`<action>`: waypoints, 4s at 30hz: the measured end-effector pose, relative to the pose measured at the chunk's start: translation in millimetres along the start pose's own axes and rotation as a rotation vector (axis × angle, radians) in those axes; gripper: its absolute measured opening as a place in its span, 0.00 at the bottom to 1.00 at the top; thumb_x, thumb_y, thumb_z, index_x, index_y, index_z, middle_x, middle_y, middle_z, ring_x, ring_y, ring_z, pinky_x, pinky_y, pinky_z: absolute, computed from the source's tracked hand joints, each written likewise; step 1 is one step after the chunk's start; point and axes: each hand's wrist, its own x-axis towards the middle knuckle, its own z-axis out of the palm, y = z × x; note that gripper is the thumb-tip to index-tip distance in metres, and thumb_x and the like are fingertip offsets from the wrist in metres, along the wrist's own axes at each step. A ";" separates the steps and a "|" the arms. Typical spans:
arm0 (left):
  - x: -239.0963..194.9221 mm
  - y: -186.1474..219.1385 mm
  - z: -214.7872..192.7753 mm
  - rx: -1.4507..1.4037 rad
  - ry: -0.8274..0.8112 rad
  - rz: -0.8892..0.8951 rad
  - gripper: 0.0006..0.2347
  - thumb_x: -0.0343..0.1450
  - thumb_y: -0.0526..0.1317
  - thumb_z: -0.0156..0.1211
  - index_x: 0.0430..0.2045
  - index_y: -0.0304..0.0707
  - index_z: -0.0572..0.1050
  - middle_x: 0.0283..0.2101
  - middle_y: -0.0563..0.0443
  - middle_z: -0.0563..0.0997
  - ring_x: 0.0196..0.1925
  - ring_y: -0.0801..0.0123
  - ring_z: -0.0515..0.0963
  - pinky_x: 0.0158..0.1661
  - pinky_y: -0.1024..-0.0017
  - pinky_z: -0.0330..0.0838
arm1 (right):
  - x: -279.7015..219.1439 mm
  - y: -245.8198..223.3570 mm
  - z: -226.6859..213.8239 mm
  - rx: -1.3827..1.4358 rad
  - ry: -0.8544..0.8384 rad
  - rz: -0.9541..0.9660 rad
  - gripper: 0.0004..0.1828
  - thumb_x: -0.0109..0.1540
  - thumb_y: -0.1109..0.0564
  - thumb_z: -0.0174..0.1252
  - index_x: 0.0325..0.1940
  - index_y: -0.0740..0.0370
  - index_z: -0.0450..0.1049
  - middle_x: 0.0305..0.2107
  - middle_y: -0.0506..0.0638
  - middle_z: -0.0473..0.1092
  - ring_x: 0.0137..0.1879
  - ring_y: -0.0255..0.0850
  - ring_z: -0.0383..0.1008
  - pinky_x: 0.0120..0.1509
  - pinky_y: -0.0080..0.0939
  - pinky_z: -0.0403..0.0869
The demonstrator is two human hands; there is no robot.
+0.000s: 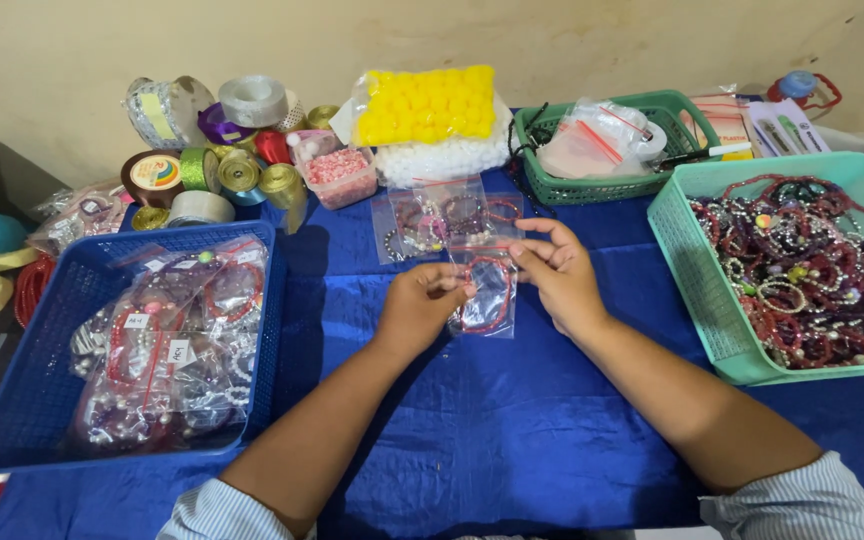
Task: Packing handmade bracelets into small plastic zip-lock bags.
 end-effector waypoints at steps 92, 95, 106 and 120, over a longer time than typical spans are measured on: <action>235.0 61.6 130.5 1.219 -0.026 0.355 0.10 0.64 0.38 0.64 0.37 0.52 0.84 0.51 0.49 0.79 0.60 0.54 0.72 0.59 0.53 0.63 | 170.6 -87.5 -141.3 -1.555 0.163 0.068 0.10 0.50 0.57 0.68 0.36 0.55 0.84 0.35 0.58 0.79 0.44 0.52 0.80 0.52 0.50 0.77; 248.0 56.5 134.2 1.268 -0.075 0.287 0.11 0.64 0.39 0.63 0.40 0.55 0.84 0.52 0.49 0.78 0.62 0.54 0.71 0.61 0.53 0.61 | 172.5 -83.4 -142.0 -1.586 0.160 0.082 0.12 0.50 0.56 0.70 0.37 0.56 0.84 0.37 0.58 0.78 0.46 0.52 0.79 0.54 0.50 0.76; 273.6 24.9 142.8 1.346 -0.094 0.295 0.17 0.68 0.37 0.58 0.51 0.59 0.79 0.54 0.53 0.79 0.60 0.55 0.74 0.58 0.51 0.61 | 172.4 -67.8 -153.4 -1.523 0.161 -0.055 0.22 0.45 0.60 0.73 0.43 0.57 0.81 0.42 0.58 0.77 0.51 0.53 0.77 0.57 0.49 0.74; 261.8 40.3 143.8 1.348 -0.054 0.286 0.17 0.66 0.43 0.63 0.50 0.61 0.78 0.53 0.50 0.76 0.60 0.55 0.72 0.56 0.51 0.60 | 174.3 -65.6 -149.9 -1.452 0.134 0.002 0.13 0.52 0.65 0.65 0.38 0.51 0.85 0.39 0.55 0.79 0.46 0.51 0.79 0.52 0.48 0.76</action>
